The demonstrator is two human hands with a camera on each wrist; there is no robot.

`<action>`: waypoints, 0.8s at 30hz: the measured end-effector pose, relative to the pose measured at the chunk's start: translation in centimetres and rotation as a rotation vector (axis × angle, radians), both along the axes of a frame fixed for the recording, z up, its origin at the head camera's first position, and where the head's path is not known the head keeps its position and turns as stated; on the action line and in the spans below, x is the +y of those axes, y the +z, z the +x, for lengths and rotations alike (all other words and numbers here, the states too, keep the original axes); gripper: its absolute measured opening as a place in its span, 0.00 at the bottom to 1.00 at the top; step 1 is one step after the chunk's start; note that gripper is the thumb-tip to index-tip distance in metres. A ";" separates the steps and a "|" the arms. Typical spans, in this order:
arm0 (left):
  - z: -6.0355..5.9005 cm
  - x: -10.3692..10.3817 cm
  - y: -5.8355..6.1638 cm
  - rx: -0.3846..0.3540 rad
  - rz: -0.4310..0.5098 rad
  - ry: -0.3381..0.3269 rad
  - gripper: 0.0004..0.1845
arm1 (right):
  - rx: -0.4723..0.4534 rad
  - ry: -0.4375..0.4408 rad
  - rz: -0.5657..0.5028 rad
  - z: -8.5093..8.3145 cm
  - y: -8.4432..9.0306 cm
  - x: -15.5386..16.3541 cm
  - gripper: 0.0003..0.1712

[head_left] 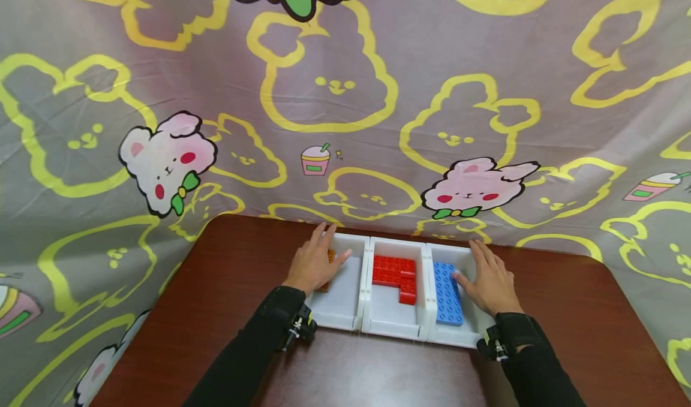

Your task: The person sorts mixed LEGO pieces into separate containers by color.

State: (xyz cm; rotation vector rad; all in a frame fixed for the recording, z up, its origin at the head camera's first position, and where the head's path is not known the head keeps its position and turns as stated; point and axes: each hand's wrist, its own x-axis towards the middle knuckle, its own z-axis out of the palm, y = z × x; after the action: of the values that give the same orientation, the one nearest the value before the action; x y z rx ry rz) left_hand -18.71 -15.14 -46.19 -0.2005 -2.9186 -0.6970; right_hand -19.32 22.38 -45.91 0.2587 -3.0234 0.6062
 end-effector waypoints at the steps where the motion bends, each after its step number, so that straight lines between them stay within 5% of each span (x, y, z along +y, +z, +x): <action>1: -0.1 0.0 0.0 0.002 0.002 0.001 0.43 | -0.002 0.001 0.000 -0.2 0.0 0.0 0.51; 24: -1.0 0.2 0.3 -0.095 -0.004 0.030 0.44 | -0.024 -0.021 0.004 -1.2 -0.1 0.2 0.51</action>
State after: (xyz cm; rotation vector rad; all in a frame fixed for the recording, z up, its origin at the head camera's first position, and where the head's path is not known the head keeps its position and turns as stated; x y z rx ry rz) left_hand -19.70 -14.95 -45.84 -0.1272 -3.0059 -0.7155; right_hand -20.48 22.57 -46.04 0.2218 -3.0463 0.6062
